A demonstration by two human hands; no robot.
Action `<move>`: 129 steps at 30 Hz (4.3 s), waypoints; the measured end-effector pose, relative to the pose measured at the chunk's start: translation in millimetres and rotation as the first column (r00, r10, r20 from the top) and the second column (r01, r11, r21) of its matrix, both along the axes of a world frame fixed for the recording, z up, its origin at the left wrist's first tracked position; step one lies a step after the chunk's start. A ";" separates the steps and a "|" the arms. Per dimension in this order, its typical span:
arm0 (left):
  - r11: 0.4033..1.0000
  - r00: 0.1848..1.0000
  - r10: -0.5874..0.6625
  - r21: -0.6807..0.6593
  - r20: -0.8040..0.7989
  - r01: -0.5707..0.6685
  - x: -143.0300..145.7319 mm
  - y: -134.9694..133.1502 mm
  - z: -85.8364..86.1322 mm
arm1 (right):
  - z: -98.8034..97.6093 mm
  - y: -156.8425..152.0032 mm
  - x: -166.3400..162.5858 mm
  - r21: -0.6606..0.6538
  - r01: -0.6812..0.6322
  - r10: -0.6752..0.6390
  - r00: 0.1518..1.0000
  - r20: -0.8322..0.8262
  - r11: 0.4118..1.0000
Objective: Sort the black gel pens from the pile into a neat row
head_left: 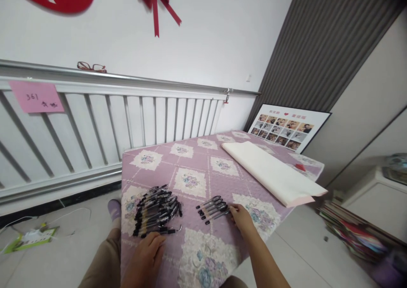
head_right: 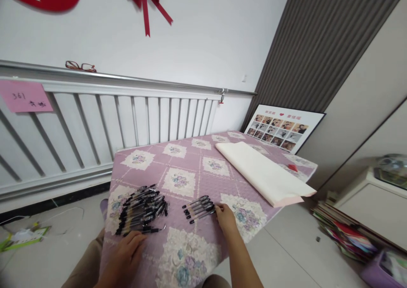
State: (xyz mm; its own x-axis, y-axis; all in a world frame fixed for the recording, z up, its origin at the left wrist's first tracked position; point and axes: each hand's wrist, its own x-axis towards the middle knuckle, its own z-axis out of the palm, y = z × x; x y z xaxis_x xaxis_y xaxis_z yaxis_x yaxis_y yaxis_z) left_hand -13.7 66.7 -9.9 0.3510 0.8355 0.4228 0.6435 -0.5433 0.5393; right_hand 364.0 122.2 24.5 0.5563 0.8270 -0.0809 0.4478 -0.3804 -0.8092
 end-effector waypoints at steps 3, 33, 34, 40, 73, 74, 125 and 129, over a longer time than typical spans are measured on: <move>1.000 1.000 -0.004 0.002 -0.002 0.004 -0.7 1.5 -2.6 | -4.0 3.2 2.0 -0.017 -0.003 0.004 0.998 0.064 1.000; 0.968 0.969 0.247 0.046 -0.017 -0.246 1.5 3.2 11.3 | -1.3 -14.6 -5.8 0.101 -0.011 -0.007 0.983 0.184 0.995; 0.965 0.964 0.261 0.036 -0.041 -0.260 2.4 2.6 13.1 | -0.5 -17.2 -8.3 0.122 0.001 -0.025 0.980 0.197 0.993; 0.953 0.945 0.290 -0.041 -0.151 -0.299 9.2 -2.0 23.7 | -1.0 -31.1 -30.7 0.215 0.076 -0.117 0.975 0.187 0.974; 0.961 0.927 0.266 -0.003 -0.265 -0.277 10.7 -6.4 30.3 | -22.5 -40.7 -180.9 0.194 -0.623 0.313 0.608 0.730 0.758; 0.960 0.928 0.270 0.002 -0.257 -0.279 10.7 -6.6 30.2 | -23.1 -40.9 -180.7 0.197 -0.617 0.306 0.612 0.729 0.762; 0.982 0.955 0.110 -0.116 -0.274 -0.146 7.3 -6.5 36.6 | -11.5 -52.2 -189.7 0.366 -0.281 0.413 0.838 -0.357 0.887; 0.983 0.952 0.129 -0.090 -0.277 -0.159 7.4 -7.8 36.0 | -7.2 -53.7 -190.6 0.358 -0.319 0.443 0.823 -0.354 0.878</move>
